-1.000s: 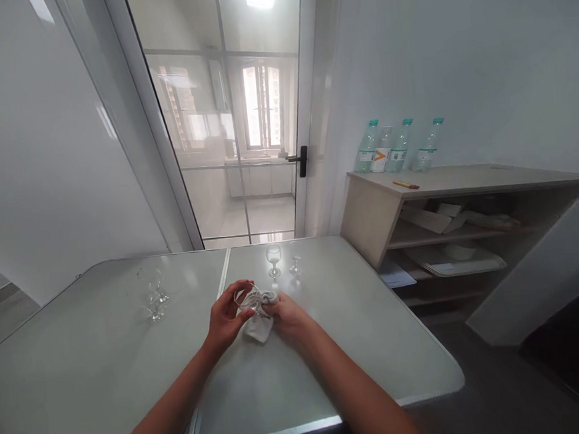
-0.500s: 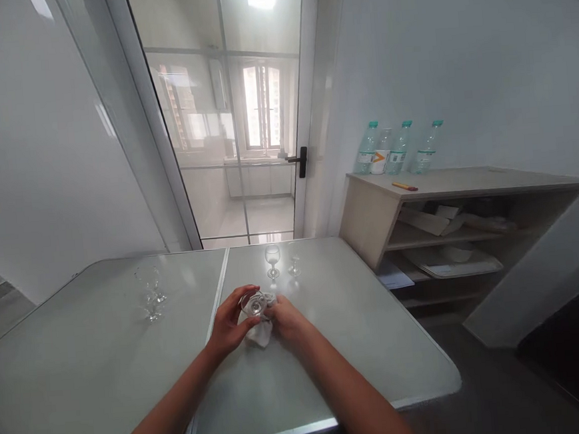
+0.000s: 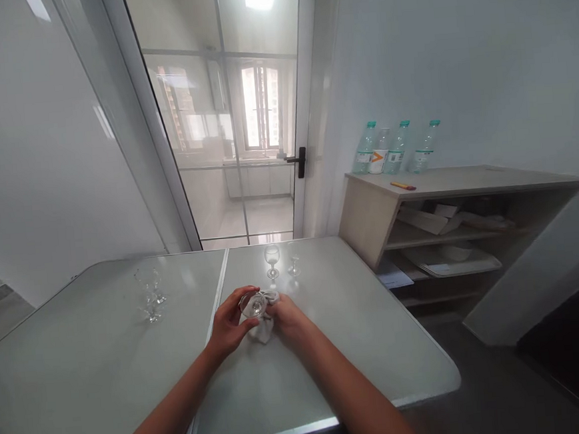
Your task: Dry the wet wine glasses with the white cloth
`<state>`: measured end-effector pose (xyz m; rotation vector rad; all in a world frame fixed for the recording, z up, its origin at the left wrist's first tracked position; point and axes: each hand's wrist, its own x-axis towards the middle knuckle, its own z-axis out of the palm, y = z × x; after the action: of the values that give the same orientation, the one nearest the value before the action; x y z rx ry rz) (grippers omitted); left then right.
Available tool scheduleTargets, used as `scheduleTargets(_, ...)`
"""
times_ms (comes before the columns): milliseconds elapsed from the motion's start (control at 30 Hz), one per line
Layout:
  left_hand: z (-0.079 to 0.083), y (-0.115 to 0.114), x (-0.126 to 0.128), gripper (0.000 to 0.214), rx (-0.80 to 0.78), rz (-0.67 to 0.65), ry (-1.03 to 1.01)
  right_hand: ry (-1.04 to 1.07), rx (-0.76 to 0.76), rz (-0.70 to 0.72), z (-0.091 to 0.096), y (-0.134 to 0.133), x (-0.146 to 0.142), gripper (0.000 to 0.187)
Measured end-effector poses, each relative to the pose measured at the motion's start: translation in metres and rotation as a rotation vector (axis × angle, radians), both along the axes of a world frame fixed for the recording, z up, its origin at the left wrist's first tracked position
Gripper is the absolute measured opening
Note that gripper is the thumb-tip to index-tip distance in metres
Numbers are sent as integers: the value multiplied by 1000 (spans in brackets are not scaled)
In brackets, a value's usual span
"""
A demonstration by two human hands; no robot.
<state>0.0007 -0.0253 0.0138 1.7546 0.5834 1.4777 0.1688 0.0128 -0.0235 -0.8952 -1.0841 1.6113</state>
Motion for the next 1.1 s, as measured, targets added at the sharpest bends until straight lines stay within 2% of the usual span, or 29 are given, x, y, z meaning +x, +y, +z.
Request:
scheduleTargets(167,3,-2,-1,58,-24,2,40,-21,37,24,-2,1,1,17)
scheduleTargets(267,2,-2,0,57,-22,31,42,-73,99,-31,-3,5,2,37)
scheduleTargets(333,1,-1,1,55,-9,77,17,-195,192,-111,0,5,3,46)
scheduleTargets(433,1,1,0,54,6,180,-8,-493,406,-304,10,3,8,28)
scheduleTargets(500,2,3,-2,54,7,252,-19,-638,567,-357,18,-1,13,24)
scheduleTargets(533,2,4,-3,54,7,293,-31,-682,642,-322,21,-3,16,27)
scheduleTargets(600,3,5,-5,53,-2,376,-67,-762,765,-139,26,-8,21,38)
scheduleTargets(667,3,7,-6,52,-20,439,-99,-886,843,53,29,-13,22,58)
scheduleTargets(733,3,8,-7,53,-41,460,-104,-1040,883,167,31,-19,19,78)
scheduleTargets(800,3,8,-7,53,-65,450,-77,-1170,909,225,33,-23,14,88)
scheduleTargets(867,1,9,-6,54,-92,442,-53,-1250,925,261,34,-27,10,89)
scheduleTargets(1100,-12,20,-5,60,-181,439,-25,-1377,933,285,29,-29,4,79)
